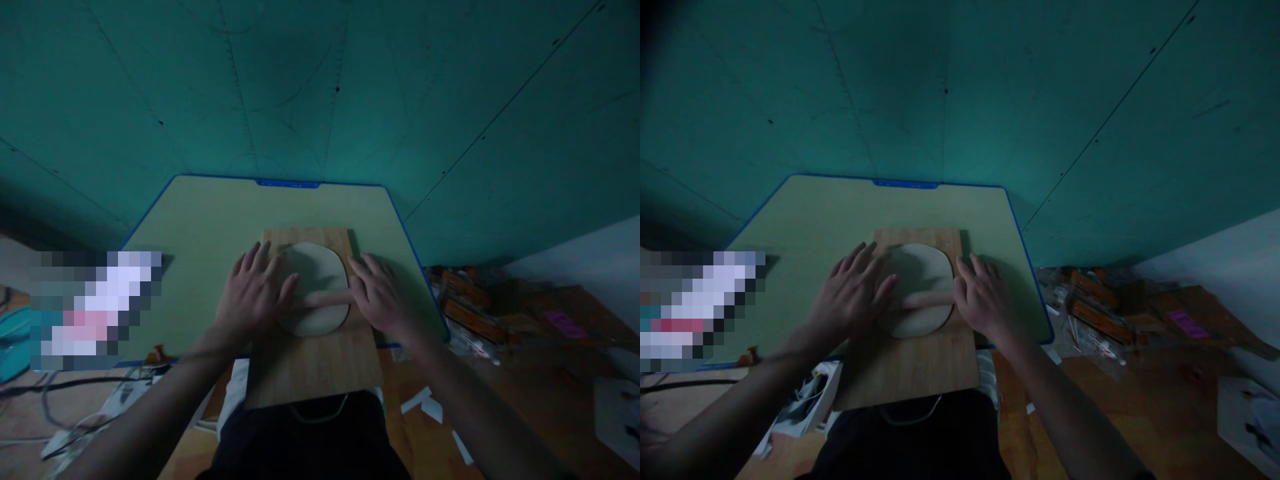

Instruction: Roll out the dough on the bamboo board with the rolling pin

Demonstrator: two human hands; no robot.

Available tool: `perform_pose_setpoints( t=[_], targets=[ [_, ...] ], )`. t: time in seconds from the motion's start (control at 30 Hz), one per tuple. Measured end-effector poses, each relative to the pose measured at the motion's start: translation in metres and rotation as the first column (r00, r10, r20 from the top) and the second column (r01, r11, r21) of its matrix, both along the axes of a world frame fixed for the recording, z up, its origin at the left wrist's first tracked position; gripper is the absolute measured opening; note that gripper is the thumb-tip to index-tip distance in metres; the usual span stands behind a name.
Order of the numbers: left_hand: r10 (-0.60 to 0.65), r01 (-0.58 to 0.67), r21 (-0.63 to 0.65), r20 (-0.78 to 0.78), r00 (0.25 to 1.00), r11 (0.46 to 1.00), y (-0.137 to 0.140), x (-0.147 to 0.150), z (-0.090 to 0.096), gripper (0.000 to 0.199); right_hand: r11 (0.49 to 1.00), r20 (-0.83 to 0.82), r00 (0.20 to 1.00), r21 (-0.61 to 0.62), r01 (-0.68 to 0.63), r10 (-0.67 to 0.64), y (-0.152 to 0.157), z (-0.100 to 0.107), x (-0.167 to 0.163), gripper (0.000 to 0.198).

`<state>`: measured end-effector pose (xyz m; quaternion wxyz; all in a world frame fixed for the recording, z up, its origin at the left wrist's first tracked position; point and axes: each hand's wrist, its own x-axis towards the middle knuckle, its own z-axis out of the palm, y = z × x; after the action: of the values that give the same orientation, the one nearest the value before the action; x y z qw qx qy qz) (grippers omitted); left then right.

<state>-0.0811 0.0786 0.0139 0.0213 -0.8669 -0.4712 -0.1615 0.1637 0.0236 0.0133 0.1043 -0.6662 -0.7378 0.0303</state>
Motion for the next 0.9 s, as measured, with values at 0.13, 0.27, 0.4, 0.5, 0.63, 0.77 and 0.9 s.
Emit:
perform_pose_setpoints(
  t=[0.13, 0.27, 0.4, 0.5, 0.63, 0.77, 0.9],
  targets=[
    [-0.086, 0.086, 0.047, -0.013, 0.996, 0.995, -0.045, -0.009, -0.005, 0.052, 0.994, -0.060, 0.995, 0.075, -0.081, 0.085, -0.046, -0.012, 0.000, 0.059],
    [-0.134, 0.135, 0.043, -0.023, 0.991, 0.990, -0.076, -0.017, -0.006, 0.057, 0.991, -0.107, 0.989, 0.100, -0.094, 0.105, -0.081, -0.017, -0.004, 0.072],
    [-0.130, 0.131, 0.034, -0.013, 0.991, 0.991, -0.071, -0.017, -0.008, 0.057, 0.994, -0.131, 0.986, 0.065, -0.092, 0.100, -0.076, -0.013, -0.002, 0.064],
    [-0.090, 0.091, 0.030, -0.012, 0.996, 0.995, -0.047, -0.009, -0.008, 0.055, 0.996, -0.105, 0.991, 0.035, -0.081, 0.085, -0.048, -0.009, -0.001, 0.056],
    [-0.048, 0.048, -0.005, -0.010, 0.999, 0.999, 0.002, 0.005, 0.004, 0.053, 0.998, -0.096, 0.995, 0.064, -0.019, 0.025, 0.006, -0.009, 0.000, 0.051],
    [0.044, -0.044, -0.005, 0.054, 0.998, 0.999, 0.048, 0.017, 0.014, 0.048, 0.993, -0.098, 0.992, 0.087, 0.083, -0.074, 0.056, -0.005, -0.001, 0.047],
    [0.051, -0.051, -0.002, 0.076, 0.996, 0.999, 0.050, 0.017, 0.011, 0.049, 0.998, -0.060, 0.996, -0.034, 0.058, -0.060, 0.060, 0.002, -0.002, 0.047]
  ],
)
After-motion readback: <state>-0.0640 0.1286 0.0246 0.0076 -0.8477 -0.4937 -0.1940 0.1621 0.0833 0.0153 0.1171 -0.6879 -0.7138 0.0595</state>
